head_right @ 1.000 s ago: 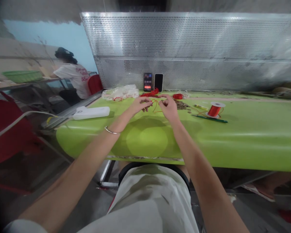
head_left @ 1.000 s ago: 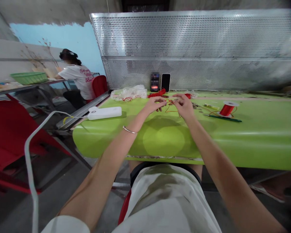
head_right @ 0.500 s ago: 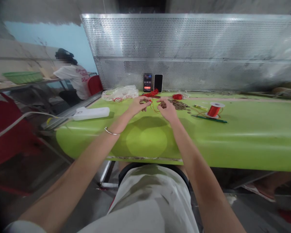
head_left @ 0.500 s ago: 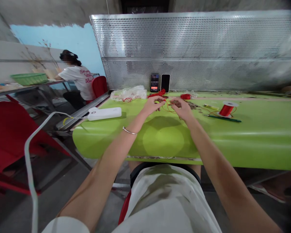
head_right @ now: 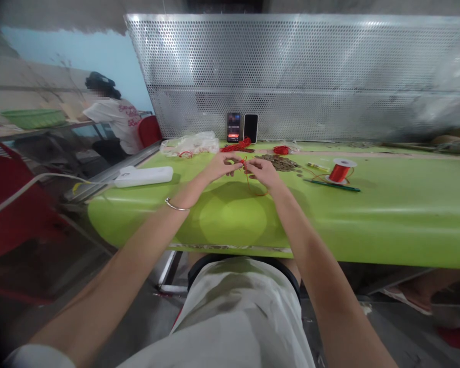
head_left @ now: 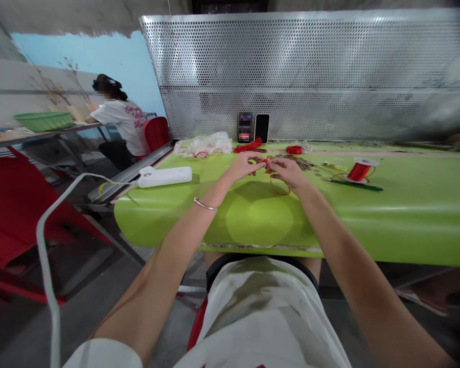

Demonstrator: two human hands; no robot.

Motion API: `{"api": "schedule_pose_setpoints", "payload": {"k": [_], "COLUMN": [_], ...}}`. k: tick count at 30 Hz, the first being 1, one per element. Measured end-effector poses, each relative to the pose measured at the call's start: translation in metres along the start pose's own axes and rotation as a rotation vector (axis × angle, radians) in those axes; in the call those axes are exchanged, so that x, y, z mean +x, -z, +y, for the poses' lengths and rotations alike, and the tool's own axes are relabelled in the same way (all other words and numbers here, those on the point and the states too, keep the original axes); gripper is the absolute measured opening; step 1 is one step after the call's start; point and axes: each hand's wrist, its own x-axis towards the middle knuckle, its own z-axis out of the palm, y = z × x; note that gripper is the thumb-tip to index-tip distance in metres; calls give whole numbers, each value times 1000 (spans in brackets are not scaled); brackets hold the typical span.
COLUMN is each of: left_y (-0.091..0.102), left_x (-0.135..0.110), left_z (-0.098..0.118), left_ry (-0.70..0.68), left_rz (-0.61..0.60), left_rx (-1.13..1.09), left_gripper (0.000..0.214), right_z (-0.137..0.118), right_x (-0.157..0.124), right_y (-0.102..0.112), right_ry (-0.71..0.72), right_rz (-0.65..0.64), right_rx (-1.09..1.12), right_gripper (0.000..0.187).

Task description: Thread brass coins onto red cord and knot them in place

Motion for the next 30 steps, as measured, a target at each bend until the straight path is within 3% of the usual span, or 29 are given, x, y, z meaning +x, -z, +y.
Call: {"api": "schedule_pose_setpoints", "payload": {"k": [5,11,18,23,30], "left_y": [0,-1,-3,-3,-4], "left_x": [0,0,0,0,-1], "left_z": [2,-1,1,1,-2], "left_ry": [-1,-75,-172,-203,-222], "left_rz": [7,75,149,155,139], "left_rx": [10,42,189,269,278], "left_gripper": [27,16,6,10,12], "right_z": [0,-6,-16,-8,-5], "right_x": [1,-2,-5,2,3], "right_y": [0,-2,-9,-9,-5], "right_ry": [-26,-49,-166,-73,95], "right_rz": [25,109,38,21,115], "right_rx": [32,108,171,195,133], "right_gripper": [22,12,16,18,21]}}
